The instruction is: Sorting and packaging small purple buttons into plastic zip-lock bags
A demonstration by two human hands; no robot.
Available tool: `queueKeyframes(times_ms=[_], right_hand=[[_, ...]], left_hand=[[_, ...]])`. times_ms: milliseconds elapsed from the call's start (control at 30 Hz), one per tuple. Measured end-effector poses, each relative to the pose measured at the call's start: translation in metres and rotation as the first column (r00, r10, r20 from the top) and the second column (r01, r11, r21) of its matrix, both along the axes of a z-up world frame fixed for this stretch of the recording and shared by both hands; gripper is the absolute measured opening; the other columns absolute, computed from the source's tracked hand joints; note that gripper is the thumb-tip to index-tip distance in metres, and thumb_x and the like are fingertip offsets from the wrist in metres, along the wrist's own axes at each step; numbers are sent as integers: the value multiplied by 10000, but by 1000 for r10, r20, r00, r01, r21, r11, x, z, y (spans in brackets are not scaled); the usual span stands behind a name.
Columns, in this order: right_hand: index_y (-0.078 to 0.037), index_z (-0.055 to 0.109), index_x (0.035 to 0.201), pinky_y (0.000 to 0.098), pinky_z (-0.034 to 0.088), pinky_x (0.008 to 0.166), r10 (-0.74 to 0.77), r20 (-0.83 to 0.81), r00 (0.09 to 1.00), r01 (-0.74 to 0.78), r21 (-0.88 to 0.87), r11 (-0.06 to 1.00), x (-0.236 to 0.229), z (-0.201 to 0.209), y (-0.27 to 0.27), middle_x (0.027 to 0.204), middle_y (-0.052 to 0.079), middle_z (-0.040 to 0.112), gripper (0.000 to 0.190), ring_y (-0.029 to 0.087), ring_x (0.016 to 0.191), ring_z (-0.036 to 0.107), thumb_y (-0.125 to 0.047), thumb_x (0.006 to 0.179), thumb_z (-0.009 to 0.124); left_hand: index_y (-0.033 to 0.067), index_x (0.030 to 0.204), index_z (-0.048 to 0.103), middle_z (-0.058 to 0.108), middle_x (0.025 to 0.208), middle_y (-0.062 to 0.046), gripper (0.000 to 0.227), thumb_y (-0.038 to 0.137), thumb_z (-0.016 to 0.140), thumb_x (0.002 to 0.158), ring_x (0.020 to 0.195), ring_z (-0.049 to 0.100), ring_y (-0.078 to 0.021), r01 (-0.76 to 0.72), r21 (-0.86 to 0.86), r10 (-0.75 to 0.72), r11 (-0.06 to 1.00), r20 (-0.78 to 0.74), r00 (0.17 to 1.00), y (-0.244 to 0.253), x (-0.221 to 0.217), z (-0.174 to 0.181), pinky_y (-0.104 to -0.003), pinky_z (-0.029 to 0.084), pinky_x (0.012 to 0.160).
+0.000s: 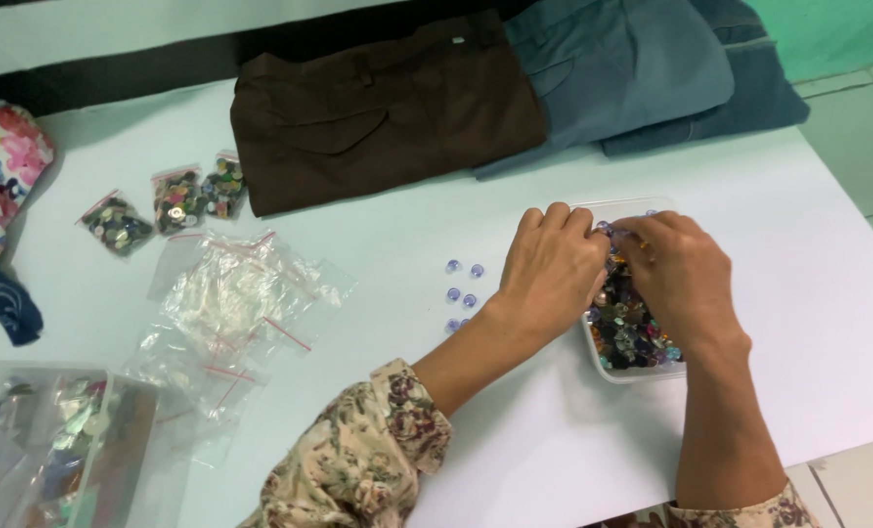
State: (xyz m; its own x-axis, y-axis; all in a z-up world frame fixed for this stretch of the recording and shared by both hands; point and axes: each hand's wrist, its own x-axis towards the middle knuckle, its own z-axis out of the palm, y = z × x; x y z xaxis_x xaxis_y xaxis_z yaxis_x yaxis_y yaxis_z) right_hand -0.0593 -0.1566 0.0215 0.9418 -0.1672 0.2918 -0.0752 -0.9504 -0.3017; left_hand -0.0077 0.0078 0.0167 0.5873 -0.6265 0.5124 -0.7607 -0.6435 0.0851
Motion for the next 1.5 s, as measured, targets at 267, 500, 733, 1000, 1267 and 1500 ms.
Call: queueKeyframes(times_ms=[267, 500, 733, 1000, 1267, 1500], right_hand=[[-12, 762, 1134, 295, 545, 827, 369, 334, 867, -436, 152, 887, -46, 55, 82, 1085, 118, 740, 171, 195, 947, 694, -24, 967, 793], [-141, 760, 1084, 379, 571, 717, 698, -34, 716, -685, 157, 711, -54, 8, 122, 948, 33, 742, 229, 212, 862, 701, -224, 871, 774], [-145, 749, 1073, 385, 579, 677, 703, -188, 687, -672, 205, 712, -52, -21, 130, 953, 29, 747, 206, 212, 886, 702, -193, 873, 756], [-197, 759, 1180, 371, 627, 680, 624, -343, 702, -590, 210, 779, -49, -11, 136, 1016, 1, 762, 324, 196, 815, 745, -247, 861, 747], [-146, 783, 1118, 344, 590, 777, 711, -86, 698, -702, 117, 703, -39, -12, 151, 1004, 33, 741, 270, 175, 910, 705, -223, 861, 754], [-118, 771, 1087, 374, 529, 749, 758, 63, 649, -759, -19, 651, -20, -11, 200, 985, 47, 705, 174, 223, 854, 635, -138, 917, 738]], left_hand=[[175, 956, 712, 675, 889, -5, 151, 321, 729, 927, 799, 630, -258, 69, -64, -88, 996, -357, 930, 146, -38, 22, -416, 419, 734], [180, 998, 709, 716, 878, -16, 142, 311, 716, 944, 795, 671, -261, 20, 23, -5, 1000, -533, 846, 204, -89, -23, -423, 454, 708], [168, 1011, 684, 703, 881, -8, 112, 257, 716, 951, 775, 665, -252, -21, -90, -27, 996, -498, 867, 196, -96, -54, -416, 441, 689], [167, 1167, 683, 694, 987, -43, 265, 287, 712, 932, 808, 676, -286, -14, -64, -22, 998, -527, 850, 198, -98, -61, -423, 461, 733], [155, 1064, 712, 680, 911, -35, 144, 257, 652, 982, 767, 659, -280, -93, -136, 22, 986, -450, 893, 233, -95, -56, -419, 455, 702], [131, 926, 709, 695, 846, -24, 99, 209, 671, 972, 747, 664, -267, -257, -192, 181, 947, -342, 922, 293, -85, -68, -410, 455, 674]])
